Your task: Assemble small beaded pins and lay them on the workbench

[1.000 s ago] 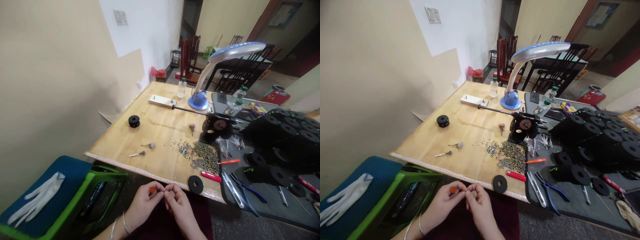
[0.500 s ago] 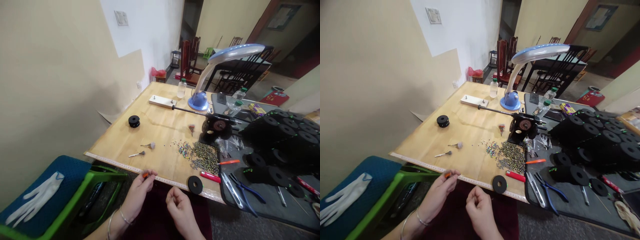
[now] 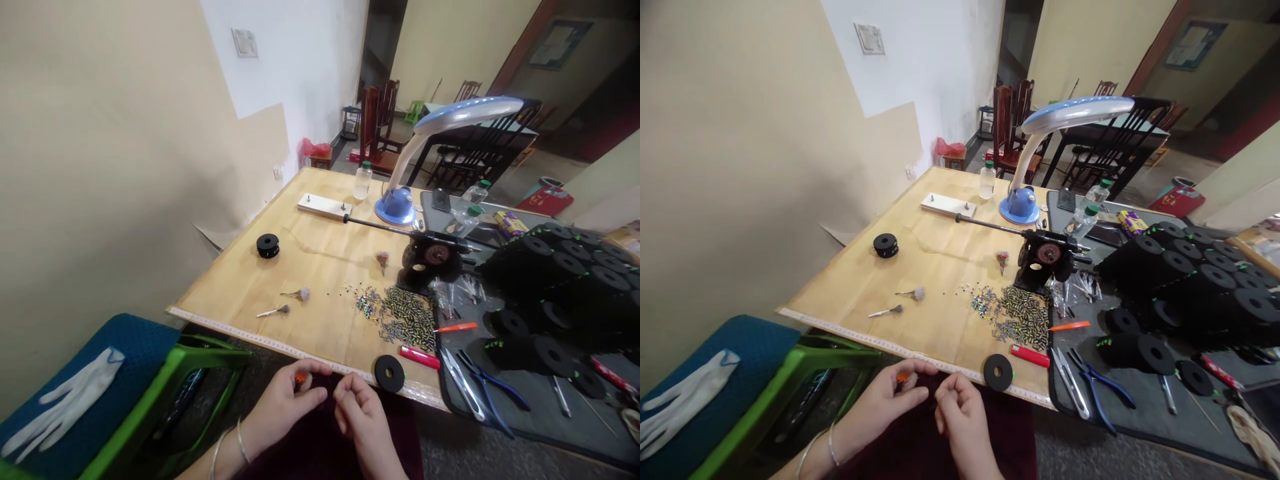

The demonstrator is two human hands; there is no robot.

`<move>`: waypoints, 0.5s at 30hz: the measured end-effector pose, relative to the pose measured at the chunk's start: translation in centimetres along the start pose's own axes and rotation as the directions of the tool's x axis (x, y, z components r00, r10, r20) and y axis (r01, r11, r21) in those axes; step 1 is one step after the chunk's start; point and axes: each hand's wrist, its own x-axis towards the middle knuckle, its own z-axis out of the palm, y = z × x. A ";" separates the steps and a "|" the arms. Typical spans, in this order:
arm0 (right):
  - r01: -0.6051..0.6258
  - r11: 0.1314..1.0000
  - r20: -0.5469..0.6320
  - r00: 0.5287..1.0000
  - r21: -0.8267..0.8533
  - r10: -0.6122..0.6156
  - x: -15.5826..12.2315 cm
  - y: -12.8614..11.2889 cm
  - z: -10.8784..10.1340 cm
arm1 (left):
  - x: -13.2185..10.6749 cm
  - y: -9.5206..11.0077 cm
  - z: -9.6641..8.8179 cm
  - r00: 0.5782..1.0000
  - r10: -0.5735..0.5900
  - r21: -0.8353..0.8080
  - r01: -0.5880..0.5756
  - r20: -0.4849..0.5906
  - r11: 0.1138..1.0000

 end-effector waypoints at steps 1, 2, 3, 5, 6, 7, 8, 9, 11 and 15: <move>-0.009 1.000 0.005 1.000 0.003 0.009 0.0 0.0 0.0 | 0.1 0.1 0.1 1.000 0.010 0.010 -0.010 0.014 1.000; -0.018 1.000 0.006 1.000 0.005 0.018 -0.1 0.1 0.0 | 0.2 0.3 0.1 0.999 0.017 0.019 -0.018 0.032 1.000; -0.029 1.000 0.006 1.000 0.006 0.029 -0.1 0.1 0.0 | 0.3 0.4 0.1 0.999 0.026 0.027 -0.027 0.041 0.999; -0.051 0.999 0.013 0.999 0.002 0.051 -0.1 0.2 -0.1 | 0.4 0.7 0.0 0.998 0.049 0.048 -0.051 0.040 0.998; -0.060 0.998 0.023 0.998 -0.005 0.060 -0.1 0.2 -0.1 | 0.4 0.9 0.0 0.997 0.064 0.067 -0.066 0.035 0.996; -0.065 0.998 0.038 0.997 -0.015 0.065 0.0 0.1 -0.1 | 0.4 1.0 -0.1 0.996 0.079 0.089 -0.082 0.031 0.993; -0.065 0.998 0.055 0.996 -0.023 0.066 0.1 0.1 -0.1 | 0.4 1.2 -0.2 0.995 0.093 0.111 -0.096 0.029 0.989; -0.058 0.998 0.076 0.995 -0.025 0.060 0.2 0.0 -0.1 | 0.4 1.3 -0.2 0.994 0.107 0.129 -0.110 0.029 0.986; -0.026 1.000 0.110 0.994 -0.013 0.027 0.4 -0.3 0.0 | 0.3 1.5 -0.2 0.990 0.136 0.157 -0.140 0.038 0.978; 0.072 0.992 0.106 0.993 -0.107 -0.061 0.7 -1.1 0.3 | 0.3 1.8 -0.2 0.976 0.208 0.249 -0.218 0.067 0.944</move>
